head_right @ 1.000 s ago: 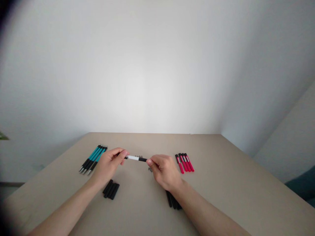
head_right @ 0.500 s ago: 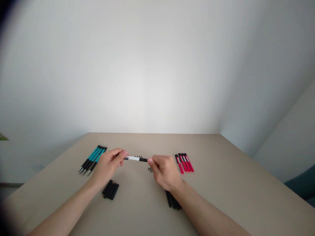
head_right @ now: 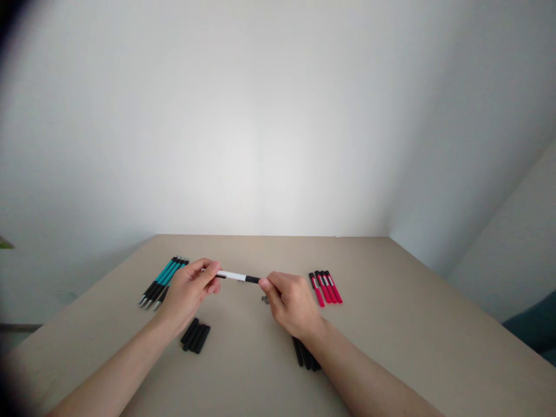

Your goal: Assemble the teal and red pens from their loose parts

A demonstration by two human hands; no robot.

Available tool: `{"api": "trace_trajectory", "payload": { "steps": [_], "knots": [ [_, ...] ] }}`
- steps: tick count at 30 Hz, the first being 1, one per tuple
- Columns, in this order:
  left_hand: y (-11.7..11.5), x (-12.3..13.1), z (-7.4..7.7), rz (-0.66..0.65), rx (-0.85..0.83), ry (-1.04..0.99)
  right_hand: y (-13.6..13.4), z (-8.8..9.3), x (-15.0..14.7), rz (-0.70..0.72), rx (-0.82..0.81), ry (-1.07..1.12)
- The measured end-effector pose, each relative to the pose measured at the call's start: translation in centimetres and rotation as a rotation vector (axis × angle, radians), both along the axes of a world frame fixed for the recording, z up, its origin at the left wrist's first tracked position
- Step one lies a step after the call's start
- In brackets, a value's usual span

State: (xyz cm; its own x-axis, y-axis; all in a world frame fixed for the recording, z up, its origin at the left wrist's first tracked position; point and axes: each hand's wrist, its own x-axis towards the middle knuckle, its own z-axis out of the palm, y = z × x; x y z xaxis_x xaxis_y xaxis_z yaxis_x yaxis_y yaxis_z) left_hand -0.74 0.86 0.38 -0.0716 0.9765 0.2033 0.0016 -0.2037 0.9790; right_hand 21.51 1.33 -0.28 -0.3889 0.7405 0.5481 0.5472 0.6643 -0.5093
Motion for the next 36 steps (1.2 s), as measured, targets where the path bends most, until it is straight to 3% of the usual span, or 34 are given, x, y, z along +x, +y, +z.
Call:
{"api": "trace_trajectory", "payload": {
  "steps": [7, 10, 14, 19, 21, 25, 29, 36],
  "knots": [
    [-0.7, -0.2, 0.7, 0.146, 0.133, 0.218, -0.2, -0.2, -0.3, 0.05, -0.101, 0.005],
    [-0.7, 0.1, 0.7, 0.121, 0.128, 0.015, -0.4, -0.1, -0.6, 0.02, -0.105, 0.013],
    [-0.8, 0.7, 1.4, -0.126, 0.042, -0.465, -0.4, 0.1, -0.8, -0.011, -0.093, 0.011],
    [-1.4, 0.8, 2.6, -0.348, -0.131, -0.765, -0.5, 0.3, -1.0, 0.001, -0.09, -0.012],
    [-1.5, 0.6, 2.8, -0.348, -0.143, -0.866, -0.7, 0.4, -1.0, 0.06, -0.084, -0.038],
    [-1.2, -0.2, 2.7, -0.221, -0.056, -1.017, -0.9, 0.7, -0.7, 0.169, -0.089, -0.048],
    [-0.8, -0.8, 2.6, -0.185, 0.017, -1.054, -0.8, 0.7, -0.3, 0.128, -0.111, -0.031],
    [-1.0, -0.4, 2.5, -0.206, -0.016, -1.047, -0.7, 0.5, -0.4, 0.103, -0.12, -0.045]
  ]
}}
